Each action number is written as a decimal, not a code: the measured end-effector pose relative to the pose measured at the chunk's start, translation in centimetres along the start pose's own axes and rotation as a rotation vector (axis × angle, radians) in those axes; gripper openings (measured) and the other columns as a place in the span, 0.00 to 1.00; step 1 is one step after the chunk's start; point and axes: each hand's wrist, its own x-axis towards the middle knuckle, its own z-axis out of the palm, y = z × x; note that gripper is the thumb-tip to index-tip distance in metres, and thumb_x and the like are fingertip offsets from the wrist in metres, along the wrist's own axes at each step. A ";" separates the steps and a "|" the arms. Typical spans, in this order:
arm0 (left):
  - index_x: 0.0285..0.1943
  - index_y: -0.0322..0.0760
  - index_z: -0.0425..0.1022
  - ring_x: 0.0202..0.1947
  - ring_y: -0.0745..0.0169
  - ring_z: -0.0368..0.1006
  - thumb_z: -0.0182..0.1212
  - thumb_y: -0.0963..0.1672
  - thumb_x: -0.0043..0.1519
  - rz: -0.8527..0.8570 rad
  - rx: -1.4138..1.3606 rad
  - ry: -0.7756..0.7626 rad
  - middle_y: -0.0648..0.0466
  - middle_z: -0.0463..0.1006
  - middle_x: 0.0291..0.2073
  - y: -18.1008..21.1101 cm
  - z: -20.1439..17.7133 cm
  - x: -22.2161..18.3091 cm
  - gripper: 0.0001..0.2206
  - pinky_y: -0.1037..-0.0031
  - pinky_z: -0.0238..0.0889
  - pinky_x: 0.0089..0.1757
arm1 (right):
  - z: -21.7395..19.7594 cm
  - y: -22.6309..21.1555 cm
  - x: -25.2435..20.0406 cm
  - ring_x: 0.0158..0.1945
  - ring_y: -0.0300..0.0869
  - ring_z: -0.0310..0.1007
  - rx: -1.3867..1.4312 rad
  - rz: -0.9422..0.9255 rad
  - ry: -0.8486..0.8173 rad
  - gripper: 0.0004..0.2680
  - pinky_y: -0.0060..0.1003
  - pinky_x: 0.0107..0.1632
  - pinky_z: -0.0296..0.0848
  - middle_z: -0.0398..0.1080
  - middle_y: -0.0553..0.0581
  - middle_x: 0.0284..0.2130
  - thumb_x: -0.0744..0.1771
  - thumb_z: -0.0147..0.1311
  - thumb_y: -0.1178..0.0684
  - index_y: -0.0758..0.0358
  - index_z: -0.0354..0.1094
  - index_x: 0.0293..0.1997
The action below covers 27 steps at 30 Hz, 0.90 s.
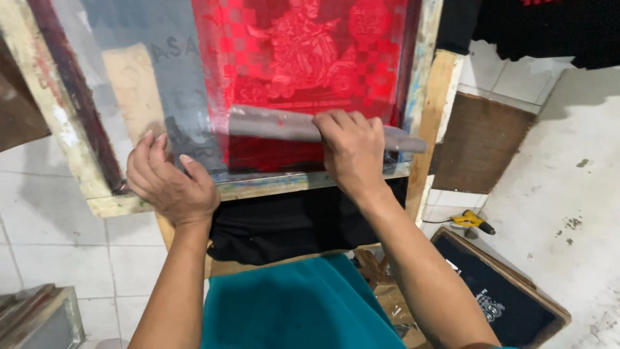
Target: The person performs screen printing on a black t-shirt using a squeegee to spread red ink across a stencil. After printing, the person lifts the screen to reveal the design and inspects the printed t-shirt.
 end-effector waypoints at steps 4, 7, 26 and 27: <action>0.60 0.28 0.68 0.52 0.31 0.69 0.46 0.45 0.68 -0.006 -0.037 0.008 0.39 0.72 0.54 0.2 -0.2 0.3 0.16 0.46 0.57 0.51 | -0.1 -1.7 -2.3 0.38 0.43 0.74 0.026 -0.037 0.039 0.08 0.37 0.37 0.61 0.73 0.44 0.37 0.66 0.54 0.56 0.45 0.72 0.46; 0.59 0.31 0.70 0.52 0.35 0.70 0.45 0.46 0.68 -0.005 0.004 0.055 0.43 0.74 0.55 0.0 0.1 0.0 0.17 0.49 0.59 0.52 | -0.3 -2.5 -3.8 0.42 0.42 0.73 0.002 -0.091 0.038 0.07 0.38 0.40 0.59 0.72 0.44 0.40 0.65 0.54 0.55 0.45 0.70 0.44; 0.60 0.33 0.69 0.57 0.38 0.71 0.47 0.42 0.66 -0.136 -0.018 -0.001 0.44 0.74 0.58 1.4 -0.6 0.5 0.15 0.51 0.60 0.56 | 0.1 9.4 22.1 0.38 0.52 0.73 -0.182 -0.333 0.228 0.10 0.49 0.40 0.57 0.75 0.49 0.35 0.61 0.61 0.56 0.52 0.72 0.44; 0.60 0.34 0.69 0.57 0.39 0.71 0.47 0.42 0.66 -0.140 -0.009 -0.004 0.45 0.74 0.58 1.4 -0.6 0.3 0.15 0.52 0.60 0.56 | 0.3 10.1 22.9 0.40 0.53 0.75 -0.181 -0.342 0.229 0.11 0.51 0.41 0.58 0.76 0.49 0.37 0.61 0.64 0.54 0.51 0.72 0.45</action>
